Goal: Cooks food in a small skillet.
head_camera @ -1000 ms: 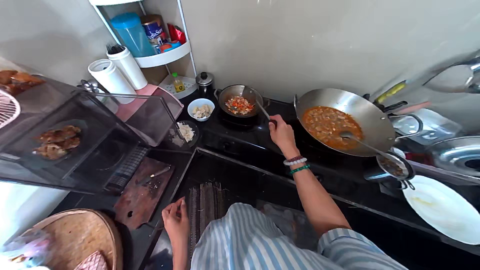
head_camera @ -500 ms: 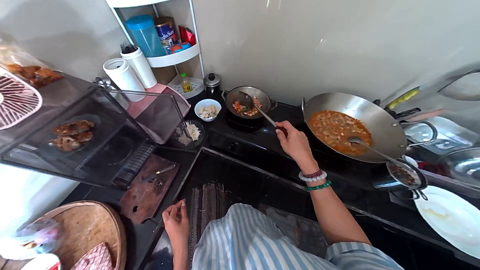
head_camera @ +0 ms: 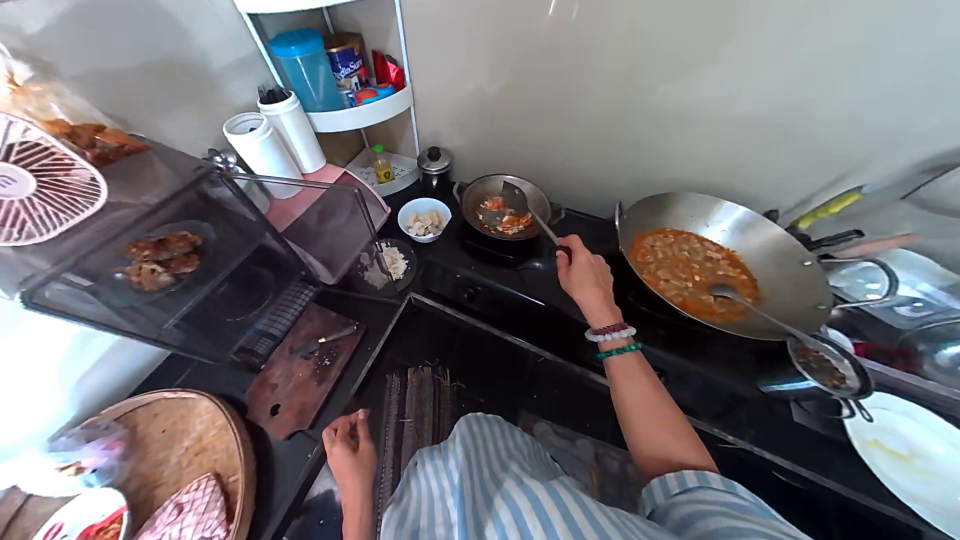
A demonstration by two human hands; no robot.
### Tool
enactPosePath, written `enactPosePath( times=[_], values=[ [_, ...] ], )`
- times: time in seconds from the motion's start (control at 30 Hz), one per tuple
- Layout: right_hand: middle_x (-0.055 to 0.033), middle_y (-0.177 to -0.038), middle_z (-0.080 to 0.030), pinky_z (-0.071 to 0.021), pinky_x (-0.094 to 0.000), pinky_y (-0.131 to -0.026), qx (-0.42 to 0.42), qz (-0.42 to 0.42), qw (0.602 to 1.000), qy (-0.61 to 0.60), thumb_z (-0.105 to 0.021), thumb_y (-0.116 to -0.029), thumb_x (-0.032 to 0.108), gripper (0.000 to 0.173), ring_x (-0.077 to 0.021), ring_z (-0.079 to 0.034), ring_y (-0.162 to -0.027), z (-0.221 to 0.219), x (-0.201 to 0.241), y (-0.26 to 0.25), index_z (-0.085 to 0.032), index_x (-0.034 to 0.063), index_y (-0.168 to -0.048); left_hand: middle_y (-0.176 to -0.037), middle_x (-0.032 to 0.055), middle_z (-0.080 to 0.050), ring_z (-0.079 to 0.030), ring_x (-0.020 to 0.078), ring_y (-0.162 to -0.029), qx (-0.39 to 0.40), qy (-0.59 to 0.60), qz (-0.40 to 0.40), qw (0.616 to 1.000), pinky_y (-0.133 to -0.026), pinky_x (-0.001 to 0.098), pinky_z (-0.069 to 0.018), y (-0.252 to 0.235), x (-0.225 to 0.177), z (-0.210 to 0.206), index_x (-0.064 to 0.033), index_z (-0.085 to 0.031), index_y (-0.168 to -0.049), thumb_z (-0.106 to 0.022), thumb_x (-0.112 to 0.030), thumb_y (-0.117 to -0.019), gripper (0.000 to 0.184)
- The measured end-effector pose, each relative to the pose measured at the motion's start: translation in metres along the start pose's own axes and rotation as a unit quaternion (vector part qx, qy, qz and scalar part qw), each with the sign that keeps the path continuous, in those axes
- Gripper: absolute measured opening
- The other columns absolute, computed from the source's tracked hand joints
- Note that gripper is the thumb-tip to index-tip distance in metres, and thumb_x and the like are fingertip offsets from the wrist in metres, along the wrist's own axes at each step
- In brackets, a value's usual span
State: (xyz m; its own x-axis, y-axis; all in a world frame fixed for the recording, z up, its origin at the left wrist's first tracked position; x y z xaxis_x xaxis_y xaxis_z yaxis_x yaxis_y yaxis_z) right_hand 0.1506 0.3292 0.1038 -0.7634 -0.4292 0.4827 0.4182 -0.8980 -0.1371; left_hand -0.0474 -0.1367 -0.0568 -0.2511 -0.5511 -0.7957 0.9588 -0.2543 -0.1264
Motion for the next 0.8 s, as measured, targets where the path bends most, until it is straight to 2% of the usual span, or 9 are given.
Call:
enactPosePath(
  times=[0.17, 0.3, 0.4, 0.47, 0.5, 0.57, 0.63, 0.73, 0.8],
  values=[
    [-0.0204, -0.096, -0.073, -0.0535, -0.0653, -0.072, 0.002, 0.043, 0.999, -0.022, -0.055, -0.1059, 0.023, 0.03, -0.0443, -0.071, -0.085, 0.001, 0.019, 0.006, -0.062, 0.0143, -0.134, -0.103, 0.0236, -0.062, -0.062, 0.0346, -0.097, 0.021, 0.001, 0.031, 0.999, -0.087, 0.0517, -0.0511, 0.002, 0.008, -0.005, 0.0045, -0.07, -0.092, -0.055, -0.021, -0.1026, 0.032],
    [-0.0237, -0.098, -0.072, -0.0522, -0.068, -0.074, 0.01, 0.018, 1.0, 0.02, -0.053, -0.1069, 0.022, 0.03, -0.0488, -0.07, -0.091, 0.003, 0.006, 0.007, -0.06, 0.0149, -0.136, -0.094, 0.0214, -0.065, -0.066, 0.0317, -0.082, 0.029, -0.028, 0.064, 0.997, -0.078, 0.0524, -0.0546, 0.005, 0.021, -0.006, 0.0061, -0.068, -0.089, -0.059, -0.024, -0.1027, 0.035],
    [-0.0253, -0.098, -0.071, -0.0514, -0.0694, -0.073, -0.033, 0.015, 0.999, 0.007, -0.053, -0.1067, 0.021, 0.031, -0.0498, -0.069, -0.089, 0.028, -0.011, 0.005, -0.06, 0.0123, -0.135, -0.095, 0.0284, -0.068, -0.068, 0.0425, -0.089, 0.047, -0.094, 0.101, 0.989, -0.085, 0.061, -0.0525, 0.011, 0.044, 0.0, 0.0096, -0.069, -0.093, -0.058, -0.022, -0.1035, 0.035],
    [-0.0256, -0.097, -0.071, -0.0517, -0.0684, -0.074, -0.052, 0.001, 0.998, 0.021, -0.052, -0.107, 0.021, 0.032, -0.0499, -0.069, -0.089, 0.034, -0.02, 0.002, -0.059, 0.0098, -0.136, -0.112, 0.0358, -0.063, -0.065, 0.0474, -0.103, 0.059, -0.096, 0.107, 0.988, -0.093, 0.0603, -0.0517, 0.02, 0.063, 0.003, 0.0125, -0.068, -0.105, -0.065, -0.016, -0.099, 0.029],
    [-0.0258, -0.098, -0.071, -0.0517, -0.0685, -0.074, -0.055, -0.011, 0.998, 0.025, -0.051, -0.1071, 0.02, 0.032, -0.0502, -0.069, -0.09, 0.031, -0.023, -0.001, -0.059, 0.0095, -0.136, -0.124, 0.0384, -0.056, -0.064, 0.048, -0.108, 0.069, -0.078, 0.117, 0.988, -0.093, 0.0575, -0.0538, 0.025, 0.071, 0.005, 0.0129, -0.063, -0.117, -0.071, -0.008, -0.0932, 0.033],
    [-0.0264, -0.098, -0.071, -0.052, -0.0687, -0.074, -0.05, -0.022, 0.998, 0.021, -0.05, -0.1073, 0.021, 0.031, -0.0508, -0.069, -0.091, 0.017, -0.026, -0.007, -0.058, 0.0097, -0.136, -0.137, 0.037, -0.05, -0.063, 0.0467, -0.112, 0.073, -0.036, 0.147, 0.986, -0.092, 0.0555, -0.056, 0.034, 0.089, 0.004, 0.0082, -0.046, -0.141, -0.075, 0.005, -0.085, 0.063],
    [-0.0257, -0.098, -0.071, -0.0523, -0.0683, -0.073, -0.028, -0.016, 0.999, 0.01, -0.051, -0.1071, 0.021, 0.031, -0.0497, -0.069, -0.09, 0.004, -0.021, -0.007, -0.059, 0.012, -0.136, -0.126, 0.0307, -0.062, -0.07, 0.0416, -0.101, 0.076, 0.021, 0.191, 0.979, -0.083, 0.0569, -0.059, 0.047, 0.113, -0.002, 0.0033, -0.044, -0.146, -0.067, 0.008, -0.0887, 0.062],
    [-0.0235, -0.1, -0.072, -0.0524, -0.0683, -0.075, -0.01, 0.027, 1.0, 0.003, -0.054, -0.1066, 0.022, 0.03, -0.0478, -0.07, -0.09, 0.014, -0.005, 0.004, -0.061, 0.0143, -0.135, -0.107, 0.0216, -0.071, -0.072, 0.0277, -0.08, 0.078, 0.077, 0.3, 0.948, -0.073, 0.0485, -0.0608, 0.076, 0.16, -0.013, 0.0045, -0.059, -0.13, -0.048, -0.007, -0.1063, 0.029],
    [-0.0235, -0.099, -0.072, -0.0518, -0.0694, -0.073, -0.022, 0.048, 0.999, 0.009, -0.055, -0.1064, 0.022, 0.03, -0.0483, -0.07, -0.089, 0.032, -0.002, 0.014, -0.062, 0.0134, -0.134, -0.1, 0.0215, -0.071, -0.066, 0.0246, -0.074, 0.045, 0.088, 0.374, 0.922, -0.07, 0.0459, -0.0551, 0.101, 0.189, -0.009, 0.0064, -0.062, -0.127, -0.038, -0.02, -0.1119, 0.038]
  ],
)
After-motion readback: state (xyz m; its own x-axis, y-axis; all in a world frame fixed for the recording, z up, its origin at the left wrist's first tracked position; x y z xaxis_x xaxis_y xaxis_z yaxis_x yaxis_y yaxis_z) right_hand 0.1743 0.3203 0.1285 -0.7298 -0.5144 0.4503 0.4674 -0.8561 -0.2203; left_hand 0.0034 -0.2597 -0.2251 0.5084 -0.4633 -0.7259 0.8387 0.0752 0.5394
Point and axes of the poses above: each hand's wrist, its own y-axis away from the middle knuckle, its own z-axis out of the back of the hand, x = y × z, the point moved 7 cm from there along -y, towards the middle knuckle
